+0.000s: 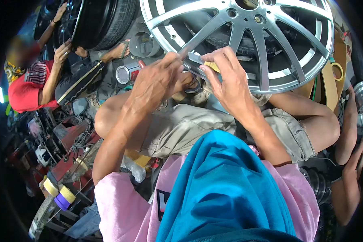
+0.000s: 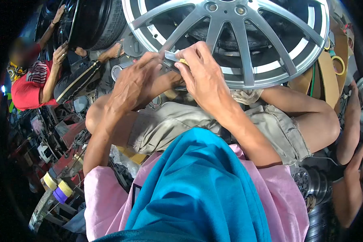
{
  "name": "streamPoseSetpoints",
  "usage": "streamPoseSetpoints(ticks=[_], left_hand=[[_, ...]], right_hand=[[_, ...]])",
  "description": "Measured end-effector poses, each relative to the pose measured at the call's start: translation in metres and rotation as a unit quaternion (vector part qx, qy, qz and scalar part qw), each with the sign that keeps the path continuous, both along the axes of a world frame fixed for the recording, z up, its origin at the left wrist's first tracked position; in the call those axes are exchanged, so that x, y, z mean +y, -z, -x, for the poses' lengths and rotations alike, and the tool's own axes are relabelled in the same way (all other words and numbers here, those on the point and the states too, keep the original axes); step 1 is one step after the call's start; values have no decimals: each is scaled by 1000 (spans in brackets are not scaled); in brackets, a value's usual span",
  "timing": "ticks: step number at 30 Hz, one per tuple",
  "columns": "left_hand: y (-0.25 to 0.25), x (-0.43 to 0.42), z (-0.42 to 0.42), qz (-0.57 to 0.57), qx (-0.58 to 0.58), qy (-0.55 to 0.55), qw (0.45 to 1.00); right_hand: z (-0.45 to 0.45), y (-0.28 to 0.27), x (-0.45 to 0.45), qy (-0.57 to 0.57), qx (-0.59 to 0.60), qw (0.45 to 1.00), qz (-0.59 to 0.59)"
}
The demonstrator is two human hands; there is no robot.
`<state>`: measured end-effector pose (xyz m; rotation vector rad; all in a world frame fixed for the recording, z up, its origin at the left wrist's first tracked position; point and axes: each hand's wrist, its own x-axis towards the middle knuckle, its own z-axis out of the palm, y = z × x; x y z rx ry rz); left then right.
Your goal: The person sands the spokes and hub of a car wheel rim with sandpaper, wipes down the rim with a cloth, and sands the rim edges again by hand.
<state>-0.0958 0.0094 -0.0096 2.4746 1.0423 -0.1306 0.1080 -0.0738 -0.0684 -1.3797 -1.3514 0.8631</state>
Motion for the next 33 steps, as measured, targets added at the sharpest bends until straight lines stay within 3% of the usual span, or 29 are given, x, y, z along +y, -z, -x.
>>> streamPoseSetpoints(ticks=[2,4,6,9,12,16,33], left_hand=[[-8,8,-2,17,6,-6,1000],[-11,14,1,-45,-16,14,999],[-15,7,5,-50,-9,-33,998],[-11,-8,22,52,-5,-108,993],[-2,-26,24,51,-106,-111,987],[2,-36,22,92,-129,-156,975],[-1,-32,22,105,-132,-175,970]], right_hand=[[3,1,-3,-3,-11,1000,14],[9,4,-5,-7,-22,999,30],[18,9,-7,-11,-59,998,6],[27,12,-7,-10,-92,996,-6],[32,14,-6,-6,-114,993,-10],[36,16,-7,-6,-130,991,-4],[45,13,2,-14,-73,997,19]])
